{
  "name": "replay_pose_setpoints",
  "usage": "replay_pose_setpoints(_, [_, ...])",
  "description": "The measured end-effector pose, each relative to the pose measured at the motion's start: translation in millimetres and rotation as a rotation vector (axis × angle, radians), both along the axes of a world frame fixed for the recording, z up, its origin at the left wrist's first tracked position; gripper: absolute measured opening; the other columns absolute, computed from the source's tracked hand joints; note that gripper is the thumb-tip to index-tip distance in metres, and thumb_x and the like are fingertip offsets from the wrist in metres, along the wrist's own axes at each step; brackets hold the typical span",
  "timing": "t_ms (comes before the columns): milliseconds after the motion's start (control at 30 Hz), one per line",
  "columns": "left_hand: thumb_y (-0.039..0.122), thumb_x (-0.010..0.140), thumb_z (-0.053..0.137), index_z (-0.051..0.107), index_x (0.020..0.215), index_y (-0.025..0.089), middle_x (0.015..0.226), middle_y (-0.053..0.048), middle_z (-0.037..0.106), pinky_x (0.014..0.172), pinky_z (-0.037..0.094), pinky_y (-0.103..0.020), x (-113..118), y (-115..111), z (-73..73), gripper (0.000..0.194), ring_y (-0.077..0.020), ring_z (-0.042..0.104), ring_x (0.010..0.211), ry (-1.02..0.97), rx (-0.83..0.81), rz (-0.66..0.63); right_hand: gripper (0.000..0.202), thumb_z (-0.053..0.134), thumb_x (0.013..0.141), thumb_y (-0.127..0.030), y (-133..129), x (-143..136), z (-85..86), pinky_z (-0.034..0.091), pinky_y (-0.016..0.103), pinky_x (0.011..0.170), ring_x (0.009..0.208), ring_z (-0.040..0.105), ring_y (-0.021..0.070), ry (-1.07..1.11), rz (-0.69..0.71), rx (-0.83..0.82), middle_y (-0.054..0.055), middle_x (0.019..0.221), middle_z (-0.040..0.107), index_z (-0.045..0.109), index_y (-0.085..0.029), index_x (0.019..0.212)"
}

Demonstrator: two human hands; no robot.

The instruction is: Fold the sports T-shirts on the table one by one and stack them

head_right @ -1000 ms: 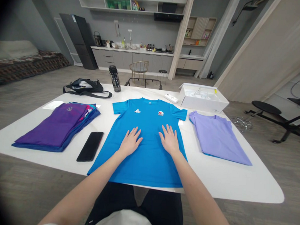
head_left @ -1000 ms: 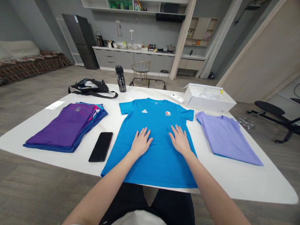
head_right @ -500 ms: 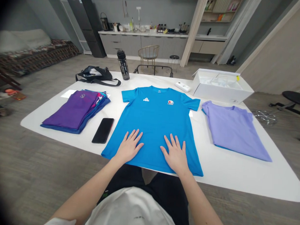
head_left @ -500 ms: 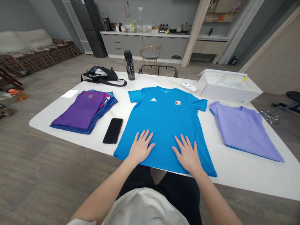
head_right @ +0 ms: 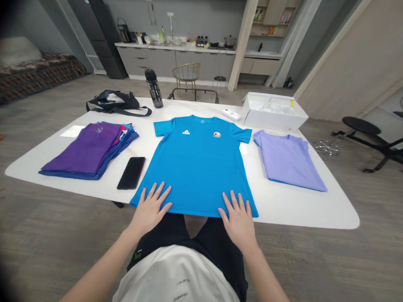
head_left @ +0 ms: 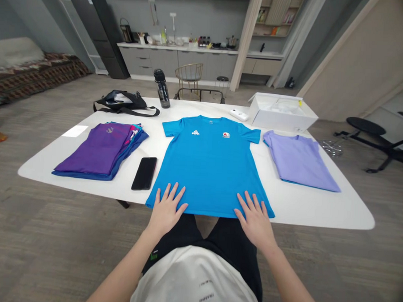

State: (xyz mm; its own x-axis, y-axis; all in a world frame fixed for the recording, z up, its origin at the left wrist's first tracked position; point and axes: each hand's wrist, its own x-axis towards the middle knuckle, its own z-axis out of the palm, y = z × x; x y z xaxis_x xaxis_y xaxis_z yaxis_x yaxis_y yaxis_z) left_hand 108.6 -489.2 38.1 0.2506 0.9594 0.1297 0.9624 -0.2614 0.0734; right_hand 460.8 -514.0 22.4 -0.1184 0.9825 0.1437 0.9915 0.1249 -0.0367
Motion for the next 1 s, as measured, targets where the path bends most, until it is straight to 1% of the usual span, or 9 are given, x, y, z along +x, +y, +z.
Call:
replay_pose_setpoints(133, [0.058,0.1,0.04,0.034,0.158,0.034,0.165,-0.004,0.029,0.122,0.021,-0.062,-14,-16,-2.9,0.063,-0.0351,0.025,0.153,0.011,0.047,0.046,0.06,0.034,0.104,-0.057,-19,12,-1.1,0.026,0.057,0.122,0.153,0.025,0.0329,0.037,0.02,-0.013,0.003,0.165,0.029,0.036,-0.032,0.158])
replay_pose_setpoints(233, [0.055,0.101,0.039,0.037,0.158,0.027,0.165,-0.008,0.031,0.121,0.025,-0.059,-28,-28,-8.6,0.063,-0.0333,0.027,0.152,0.011,0.102,0.101,0.061,0.035,0.103,-0.056,-27,26,-2.1,0.028,0.056,0.122,0.153,0.027,0.031,0.096,0.04,-0.01,0.004,0.165,0.03,0.036,-0.03,0.158])
replay_pose_setpoints(367, [0.051,0.101,0.037,0.044,0.154,0.018,0.161,-0.016,0.038,0.119,0.033,-0.055,-42,-41,-15.0,0.063,-0.0327,0.036,0.149,-0.006,0.148,0.133,0.065,0.034,0.103,-0.056,-35,40,-12.0,0.026,0.06,0.122,0.152,0.028,0.0321,0.12,-0.028,0.054,0.01,0.164,0.031,0.034,-0.023,0.16])
replay_pose_setpoints(467, [0.052,0.101,0.038,0.049,0.149,0.016,0.155,-0.018,0.046,0.119,0.033,-0.057,-44,-46,-12.8,0.061,-0.0341,0.042,0.145,-0.024,0.156,0.138,0.07,0.034,0.103,-0.058,-44,40,-19.7,0.028,0.058,0.121,0.151,0.03,0.0329,0.115,-0.048,0.058,0.015,0.162,0.034,0.035,-0.016,0.159])
replay_pose_setpoints(533, [0.051,0.101,0.04,0.053,0.146,0.018,0.151,-0.016,0.051,0.12,0.03,-0.059,-35,-44,-7.4,0.057,-0.0338,0.045,0.143,-0.057,0.151,0.13,0.07,0.036,0.102,-0.06,-49,38,-17.5,0.03,0.058,0.121,0.149,0.035,0.034,0.112,-0.061,0.073,0.016,0.158,0.041,0.043,-0.015,0.155])
replay_pose_setpoints(633, [0.044,0.103,0.04,0.055,0.142,0.02,0.153,-0.012,0.05,0.122,0.03,-0.054,-1,-30,6.2,0.049,-0.0287,0.046,0.142,-0.147,0.107,0.018,0.058,0.039,0.102,-0.057,-40,37,1.3,0.034,0.056,0.117,0.134,0.055,0.0335,0.145,-0.068,0.098,0.015,0.142,0.061,0.061,-0.018,0.139])
replay_pose_setpoints(733, [0.038,0.104,0.04,0.055,0.142,0.026,0.154,-0.005,0.05,0.118,0.039,-0.041,57,0,23.6,0.043,-0.0215,0.048,0.14,-0.267,-0.013,-0.228,0.046,0.042,0.102,-0.051,0,42,30.6,0.048,0.047,0.105,0.116,0.066,0.0293,0.243,-0.02,0.092,0.011,0.124,0.072,0.071,-0.022,0.122])
replay_pose_setpoints(867, [0.033,0.102,0.046,0.056,0.139,0.027,0.148,-0.003,0.055,0.113,0.043,-0.037,151,67,42.8,0.039,-0.021,0.051,0.134,-0.336,-0.1,-0.488,0.037,0.048,0.099,-0.045,100,58,58.3,0.05,0.039,0.101,0.11,0.067,0.026,0.404,0.047,0.069,0.008,0.117,0.074,0.073,-0.022,0.116])
replay_pose_setpoints(1000, [0.027,0.099,0.049,0.058,0.136,0.024,0.135,-0.007,0.061,0.106,0.047,-0.037,232,139,50.2,0.038,-0.0225,0.058,0.122,-0.274,-0.147,-0.609,0.029,0.058,0.094,-0.036,213,80,64.1,0.051,0.032,0.093,0.094,0.07,0.0199,0.572,-0.075,-0.027,0.006,0.11,0.075,0.073,-0.019,0.112])
